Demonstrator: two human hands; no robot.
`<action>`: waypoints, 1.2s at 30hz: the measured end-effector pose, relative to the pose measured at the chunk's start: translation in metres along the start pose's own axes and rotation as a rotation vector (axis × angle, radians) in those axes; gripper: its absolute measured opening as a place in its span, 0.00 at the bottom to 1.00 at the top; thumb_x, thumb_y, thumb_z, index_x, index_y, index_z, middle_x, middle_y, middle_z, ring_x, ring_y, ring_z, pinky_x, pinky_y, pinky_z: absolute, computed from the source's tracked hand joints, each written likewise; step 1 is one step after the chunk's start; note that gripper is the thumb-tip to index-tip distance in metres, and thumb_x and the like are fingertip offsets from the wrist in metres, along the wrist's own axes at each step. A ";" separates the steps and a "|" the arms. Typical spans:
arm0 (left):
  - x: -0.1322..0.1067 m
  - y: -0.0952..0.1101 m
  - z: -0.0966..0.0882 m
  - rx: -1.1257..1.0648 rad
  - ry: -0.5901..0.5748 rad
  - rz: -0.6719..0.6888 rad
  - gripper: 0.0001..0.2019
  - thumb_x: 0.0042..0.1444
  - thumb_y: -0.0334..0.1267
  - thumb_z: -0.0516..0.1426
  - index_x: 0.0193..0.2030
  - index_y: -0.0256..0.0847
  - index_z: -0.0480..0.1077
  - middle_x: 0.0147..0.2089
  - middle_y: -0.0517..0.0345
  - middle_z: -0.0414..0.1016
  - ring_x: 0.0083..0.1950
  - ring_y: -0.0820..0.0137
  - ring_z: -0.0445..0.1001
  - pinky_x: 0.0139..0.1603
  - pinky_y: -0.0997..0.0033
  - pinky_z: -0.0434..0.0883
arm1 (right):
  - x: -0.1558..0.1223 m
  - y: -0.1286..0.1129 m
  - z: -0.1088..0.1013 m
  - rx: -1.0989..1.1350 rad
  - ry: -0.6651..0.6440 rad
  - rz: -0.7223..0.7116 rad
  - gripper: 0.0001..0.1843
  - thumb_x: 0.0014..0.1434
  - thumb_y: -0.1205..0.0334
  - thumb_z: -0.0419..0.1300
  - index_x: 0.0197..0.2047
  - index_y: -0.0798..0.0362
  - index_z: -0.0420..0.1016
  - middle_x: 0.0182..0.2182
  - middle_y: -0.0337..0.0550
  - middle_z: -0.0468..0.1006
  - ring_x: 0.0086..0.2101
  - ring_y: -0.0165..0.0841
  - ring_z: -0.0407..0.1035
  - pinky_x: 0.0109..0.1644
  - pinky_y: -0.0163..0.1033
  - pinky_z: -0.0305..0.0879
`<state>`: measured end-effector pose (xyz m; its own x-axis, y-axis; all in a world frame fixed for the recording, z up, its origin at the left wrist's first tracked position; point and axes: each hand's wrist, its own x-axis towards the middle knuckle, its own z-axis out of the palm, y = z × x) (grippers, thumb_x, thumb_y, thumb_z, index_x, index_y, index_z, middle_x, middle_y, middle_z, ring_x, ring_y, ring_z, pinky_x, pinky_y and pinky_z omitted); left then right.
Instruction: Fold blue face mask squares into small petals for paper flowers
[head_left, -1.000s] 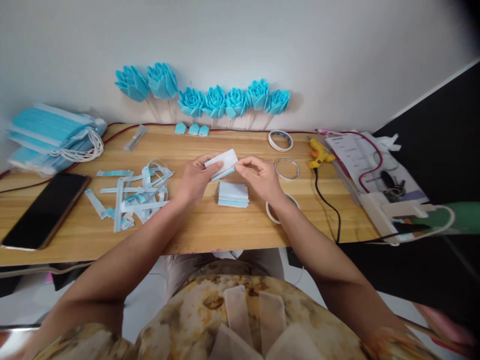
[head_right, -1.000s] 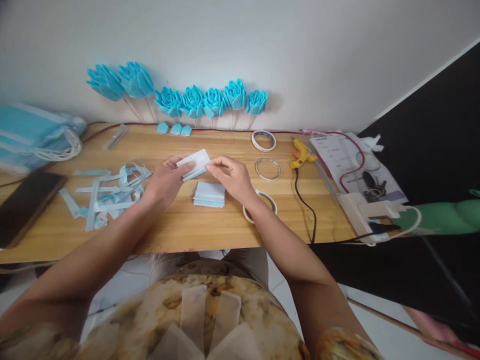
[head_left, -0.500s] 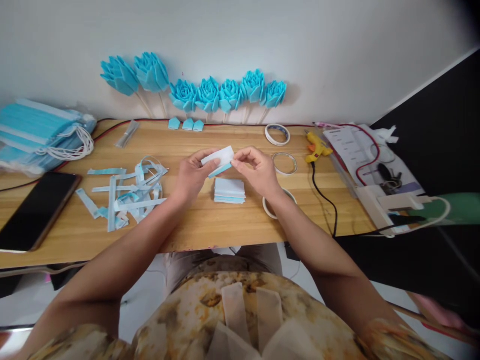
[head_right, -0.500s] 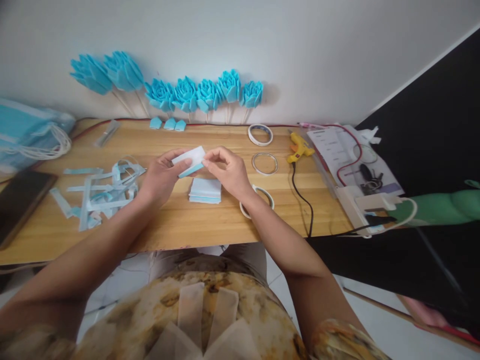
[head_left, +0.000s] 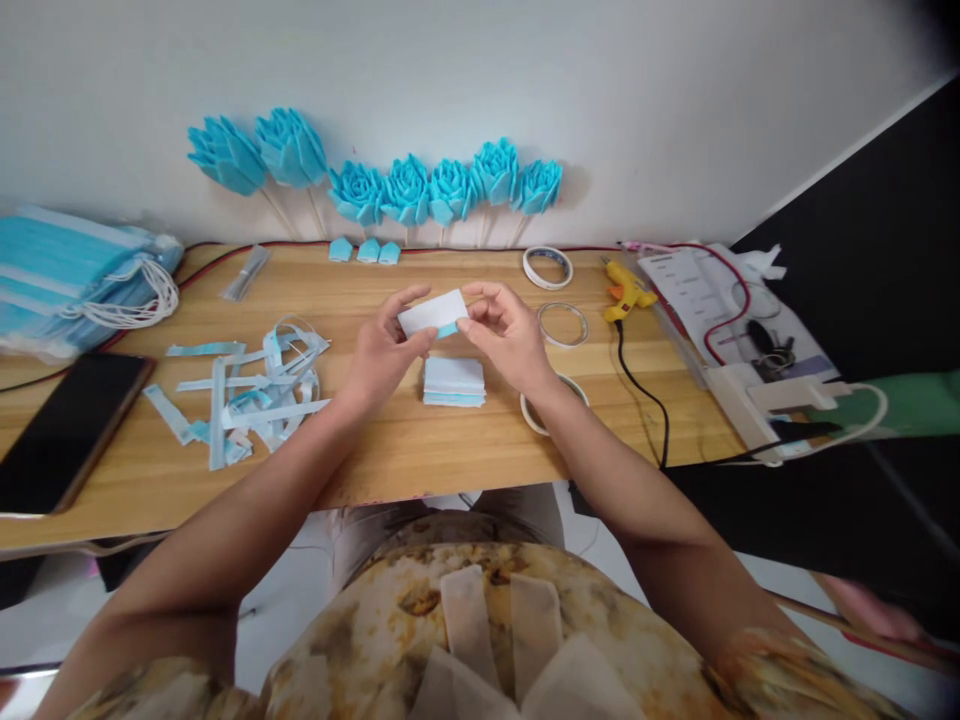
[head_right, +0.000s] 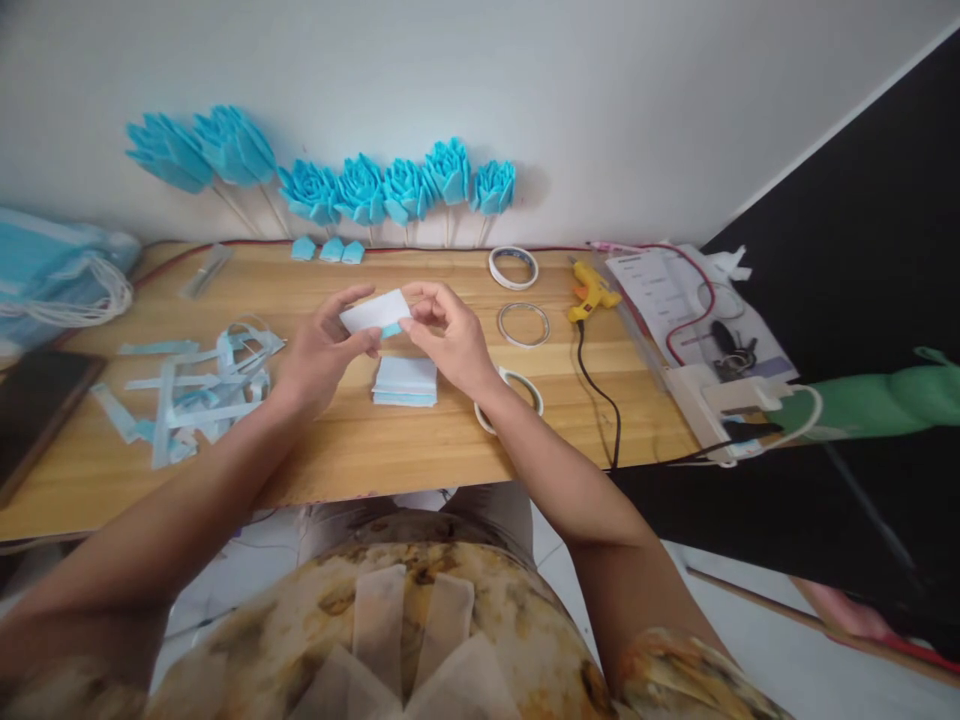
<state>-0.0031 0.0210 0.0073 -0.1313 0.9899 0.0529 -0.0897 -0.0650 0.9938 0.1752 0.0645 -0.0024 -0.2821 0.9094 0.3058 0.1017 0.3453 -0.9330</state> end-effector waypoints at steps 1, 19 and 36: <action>0.001 -0.001 0.000 -0.015 0.007 -0.001 0.26 0.48 0.29 0.68 0.56 0.43 0.76 0.31 0.63 0.73 0.28 0.73 0.70 0.33 0.72 0.66 | 0.000 0.001 0.000 0.020 -0.027 0.012 0.21 0.57 0.59 0.63 0.55 0.47 0.70 0.34 0.36 0.79 0.37 0.31 0.75 0.47 0.40 0.73; 0.000 0.001 0.002 -0.269 -0.010 -0.011 0.29 0.48 0.43 0.72 0.58 0.51 0.73 0.42 0.58 0.77 0.43 0.65 0.77 0.43 0.68 0.70 | -0.001 0.006 0.000 0.045 -0.205 0.013 0.31 0.59 0.58 0.62 0.65 0.47 0.68 0.51 0.42 0.82 0.45 0.35 0.78 0.49 0.42 0.77; 0.006 0.002 -0.004 -0.360 -0.081 -0.207 0.10 0.53 0.40 0.68 0.28 0.36 0.77 0.31 0.53 0.80 0.34 0.69 0.76 0.41 0.68 0.70 | 0.003 -0.010 -0.019 -0.420 -0.067 -0.420 0.30 0.61 0.66 0.57 0.66 0.41 0.66 0.59 0.43 0.77 0.59 0.44 0.70 0.66 0.58 0.66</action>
<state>-0.0075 0.0263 0.0096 0.0024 0.9925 -0.1222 -0.4469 0.1104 0.8877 0.1918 0.0687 0.0114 -0.4380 0.6633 0.6068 0.3335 0.7467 -0.5755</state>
